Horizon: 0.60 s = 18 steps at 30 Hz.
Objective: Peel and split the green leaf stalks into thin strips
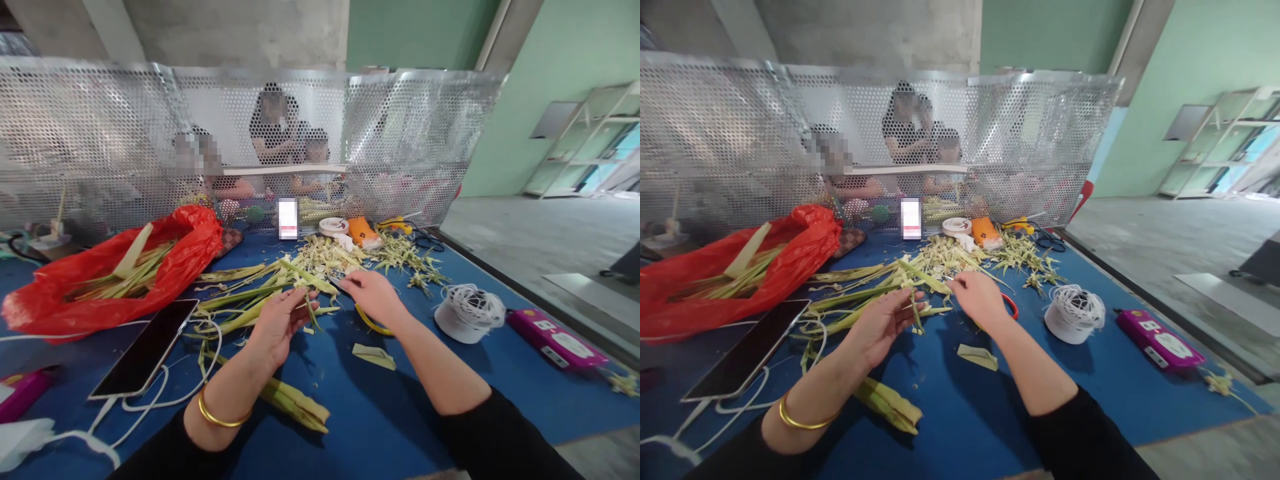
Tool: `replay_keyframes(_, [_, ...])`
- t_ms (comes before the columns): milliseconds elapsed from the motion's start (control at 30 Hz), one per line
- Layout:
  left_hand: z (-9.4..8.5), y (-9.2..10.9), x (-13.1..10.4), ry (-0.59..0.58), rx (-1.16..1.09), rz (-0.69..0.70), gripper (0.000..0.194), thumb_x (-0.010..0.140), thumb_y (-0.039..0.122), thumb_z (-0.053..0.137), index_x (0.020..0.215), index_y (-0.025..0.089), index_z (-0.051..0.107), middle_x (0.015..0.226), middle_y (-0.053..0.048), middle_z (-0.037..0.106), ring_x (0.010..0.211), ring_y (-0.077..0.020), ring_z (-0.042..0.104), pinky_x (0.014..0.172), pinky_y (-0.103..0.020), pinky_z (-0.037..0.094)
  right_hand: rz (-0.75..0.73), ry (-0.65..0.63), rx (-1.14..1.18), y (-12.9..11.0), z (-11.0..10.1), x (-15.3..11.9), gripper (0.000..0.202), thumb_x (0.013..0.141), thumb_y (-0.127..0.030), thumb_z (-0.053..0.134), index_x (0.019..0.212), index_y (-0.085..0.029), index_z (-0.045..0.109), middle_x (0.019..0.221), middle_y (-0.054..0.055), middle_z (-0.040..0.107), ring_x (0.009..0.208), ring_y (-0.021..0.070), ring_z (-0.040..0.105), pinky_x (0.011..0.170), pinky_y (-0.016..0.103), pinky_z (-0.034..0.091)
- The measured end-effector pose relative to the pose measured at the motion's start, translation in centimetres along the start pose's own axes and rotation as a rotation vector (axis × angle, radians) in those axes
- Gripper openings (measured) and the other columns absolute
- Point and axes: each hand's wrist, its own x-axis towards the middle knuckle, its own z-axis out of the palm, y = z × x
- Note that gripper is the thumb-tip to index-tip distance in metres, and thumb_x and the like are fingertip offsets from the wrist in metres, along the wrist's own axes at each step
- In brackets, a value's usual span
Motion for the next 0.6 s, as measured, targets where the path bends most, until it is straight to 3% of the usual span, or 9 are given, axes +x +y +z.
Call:
replay_keyframes(67, [0.0,-0.1,0.0,0.005,0.020,-0.044,0.020,0.070,0.028,0.073,0.084,0.017,0.065,0.090,-0.006,0.073,0.073,-0.0154,0.068,0.064,-0.023,0.053,0.103,0.067,-0.100,2.1,-0.4,1.7,0.026,0.086,-0.034,0.048,0.081,-0.023,0.072,0.088,0.006,0.069,0.078,0.0198,0.060,0.065,0.028,0.039])
replay_keyframes(200, [0.4,-0.1,-0.5,-0.012,0.059,-0.090,0.017,0.072,0.028,0.072,0.083,0.016,0.066,0.088,-0.007,0.073,0.069,-0.0126,0.067,0.058,-0.020,0.050,0.280,0.198,-0.251,6.0,-0.5,4.9,0.035,0.088,-0.029,0.044,0.111,-0.015,0.066,0.124,0.018,0.056,0.103,0.0296,0.056,0.080,0.037,0.040])
replay_keyframes(300, [0.5,0.0,-0.8,-0.037,0.077,-0.109,0.016,0.073,0.029,0.071,0.082,0.016,0.066,0.092,-0.008,0.072,0.070,-0.0130,0.066,0.059,-0.020,0.050,0.331,0.216,-0.331,7.7,0.1,6.4,0.037,0.089,-0.030,0.044,0.112,-0.012,0.066,0.125,0.022,0.054,0.109,0.0337,0.053,0.083,0.041,0.039])
replay_keyframes(433, [0.3,-0.1,-0.6,-0.048,0.096,-0.136,0.018,0.075,0.029,0.070,0.086,0.015,0.066,0.099,-0.010,0.071,0.071,-0.0131,0.066,0.061,-0.020,0.051,0.278,0.182,-0.405,8.2,0.8,6.9,0.033,0.089,-0.028,0.044,0.108,-0.014,0.068,0.124,0.018,0.057,0.110,0.0302,0.053,0.087,0.039,0.038])
replay_keyframes(533, [0.3,-0.1,-0.4,-0.032,0.110,-0.136,0.019,0.076,0.026,0.068,0.090,0.014,0.066,0.100,-0.010,0.071,0.073,-0.0132,0.067,0.062,-0.019,0.052,0.251,0.198,-0.470,8.1,0.3,6.4,0.035,0.090,-0.021,0.040,0.115,-0.013,0.062,0.131,0.017,0.052,0.114,0.0277,0.051,0.092,0.038,0.034])
replay_keyframes(600, [0.4,0.0,-0.4,-0.010,0.121,-0.131,0.018,0.077,0.024,0.067,0.091,0.013,0.066,0.097,-0.010,0.071,0.072,-0.0133,0.067,0.061,-0.019,0.052,0.272,0.200,-0.515,8.2,-0.5,5.9,0.036,0.090,-0.015,0.035,0.115,-0.009,0.061,0.124,0.020,0.057,0.112,0.0286,0.052,0.092,0.040,0.033])
